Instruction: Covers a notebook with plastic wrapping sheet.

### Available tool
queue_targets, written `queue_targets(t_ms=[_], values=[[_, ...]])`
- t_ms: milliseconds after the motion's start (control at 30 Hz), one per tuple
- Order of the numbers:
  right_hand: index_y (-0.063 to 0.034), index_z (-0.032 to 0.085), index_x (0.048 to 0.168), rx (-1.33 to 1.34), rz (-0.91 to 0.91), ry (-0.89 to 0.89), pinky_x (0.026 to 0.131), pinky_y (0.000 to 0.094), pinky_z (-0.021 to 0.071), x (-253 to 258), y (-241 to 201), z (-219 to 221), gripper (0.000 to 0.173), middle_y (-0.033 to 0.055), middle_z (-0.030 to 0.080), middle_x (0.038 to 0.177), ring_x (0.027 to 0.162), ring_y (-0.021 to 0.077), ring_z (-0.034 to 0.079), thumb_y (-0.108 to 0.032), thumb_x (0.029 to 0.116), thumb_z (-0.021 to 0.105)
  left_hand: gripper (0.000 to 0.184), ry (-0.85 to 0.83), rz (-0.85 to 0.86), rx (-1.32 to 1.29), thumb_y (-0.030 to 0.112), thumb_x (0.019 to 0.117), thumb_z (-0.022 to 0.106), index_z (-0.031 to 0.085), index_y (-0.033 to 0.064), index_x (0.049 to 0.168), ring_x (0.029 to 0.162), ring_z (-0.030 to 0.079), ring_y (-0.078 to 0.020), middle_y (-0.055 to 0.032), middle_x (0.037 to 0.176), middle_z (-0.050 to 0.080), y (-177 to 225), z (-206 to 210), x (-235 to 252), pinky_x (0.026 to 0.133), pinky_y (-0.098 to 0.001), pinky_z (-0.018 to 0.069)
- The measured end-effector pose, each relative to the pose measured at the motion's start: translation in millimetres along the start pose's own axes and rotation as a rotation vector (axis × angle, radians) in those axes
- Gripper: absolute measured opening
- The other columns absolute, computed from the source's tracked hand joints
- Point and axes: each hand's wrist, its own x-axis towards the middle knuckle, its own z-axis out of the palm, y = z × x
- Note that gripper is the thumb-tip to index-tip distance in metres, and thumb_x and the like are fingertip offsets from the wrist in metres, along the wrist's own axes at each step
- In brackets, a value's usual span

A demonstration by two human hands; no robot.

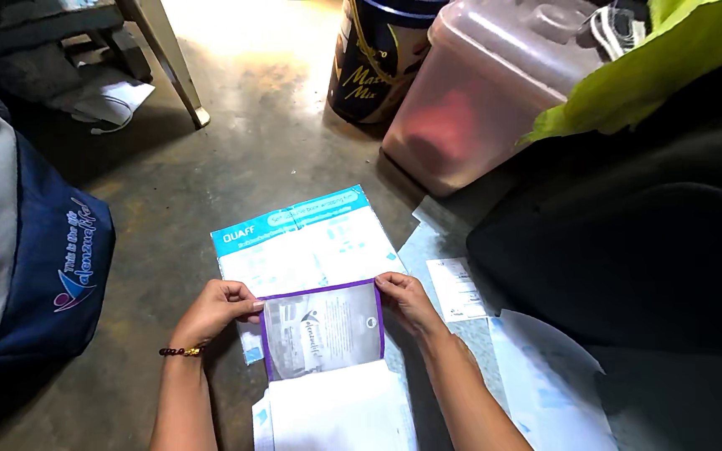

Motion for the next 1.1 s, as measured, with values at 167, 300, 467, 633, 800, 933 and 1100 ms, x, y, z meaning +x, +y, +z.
queue_targets(t_ms=[167, 300, 467, 633, 800, 933, 1100], values=[[-0.0063, 0.065, 0.082, 0.047, -0.036, 0.034, 0.063, 0.0217, 0.0579, -2.1, 4.5, 4.4, 0.027, -0.002, 0.071, 0.071, 0.063, 0.0044, 0.067, 0.001, 0.1021, 0.048, 0.019, 0.026, -0.007, 0.027, -0.011, 0.0905, 0.066, 0.066, 0.0037, 0.078, 0.06, 0.069, -0.0056, 0.0022, 0.067, 0.07, -2.0, 1.4, 3.3, 0.065, -0.0208, 0.0599], [-0.0001, 0.065, 0.104, 0.193, 0.074, 0.036, 0.065, 0.0223, 0.0579, -9.7, 2.9, 6.2, 0.039, 0.0002, 0.071, 0.078, 0.068, 0.0062, 0.068, -0.012, 0.1112, 0.029, 0.018, 0.072, -0.03, 0.066, -0.01, 0.0903, 0.068, 0.065, 0.0033, 0.078, 0.059, 0.068, -0.0051, 0.0026, 0.066, 0.069, 1.0, 4.1, 3.4, 0.063, -0.0201, 0.0591], [0.0079, 0.051, 0.138, 0.339, 0.021, 0.091, 0.075, 0.0277, 0.0625, -19.7, 10.0, 13.2, 0.037, 0.0082, 0.075, 0.093, 0.078, 0.0128, 0.074, 0.005, 0.1032, 0.038, 0.014, 0.115, 0.008, 0.149, -0.009, 0.0858, 0.071, 0.063, 0.0023, 0.088, 0.061, 0.067, -0.0064, 0.0008, 0.07, 0.068, -1.3, 3.9, 5.9, 0.063, -0.0221, 0.0587], [0.0034, 0.058, 0.113, 0.21, -0.16, 0.329, 0.064, 0.0234, 0.0593, -33.1, 5.4, 34.0, 0.018, 0.0014, 0.07, 0.079, 0.067, 0.0075, 0.069, 0.007, 0.0982, 0.049, 0.037, 0.228, 0.445, 0.777, 0.006, 0.0867, 0.071, 0.068, -0.0029, 0.122, 0.124, 0.061, -0.0416, -0.0223, 0.127, 0.067, 18.6, 52.4, 4.4, 0.11, -0.0708, 0.0353], [0.0003, 0.059, 0.099, 0.215, -0.385, 0.564, 0.069, 0.0205, 0.0591, -49.0, 14.0, 55.4, 0.013, 0.0003, 0.067, 0.089, 0.076, 0.0048, 0.067, 0.009, 0.0935, 0.051, 0.031, 0.12, 0.644, 0.776, 0.016, 0.0974, 0.065, 0.072, -0.003, 0.12, 0.112, 0.069, -0.0379, -0.0185, 0.113, 0.074, 24.4, 149.4, 13.0, 0.114, -0.0714, 0.0302], [0.0087, 0.07, 0.098, 0.085, -0.567, 0.647, 0.083, 0.0188, 0.0573, -57.8, 24.6, 61.9, 0.016, 0.0062, 0.07, 0.099, 0.091, 0.0048, 0.068, 0.008, 0.0871, 0.058, 0.024, -0.005, 0.492, 0.802, 0.015, 0.1012, 0.059, 0.074, -0.0009, 0.111, 0.107, 0.071, -0.0343, -0.0171, 0.104, 0.075, 44.3, 172.6, 15.3, 0.112, -0.063, 0.0363], [0.0122, 0.073, 0.097, 0.064, -0.524, 0.721, 0.084, 0.0156, 0.0558, -57.9, 25.0, 69.0, 0.014, 0.0137, 0.072, 0.101, 0.093, 0.0045, 0.069, 0.009, 0.0857, 0.066, 0.024, -0.066, 0.34, 0.828, 0.016, 0.103, 0.056, 0.073, -0.0015, 0.106, 0.099, 0.069, -0.0295, -0.0171, 0.099, 0.073, 62.6, 175.3, 16.9, 0.091, -0.0482, 0.0498]])
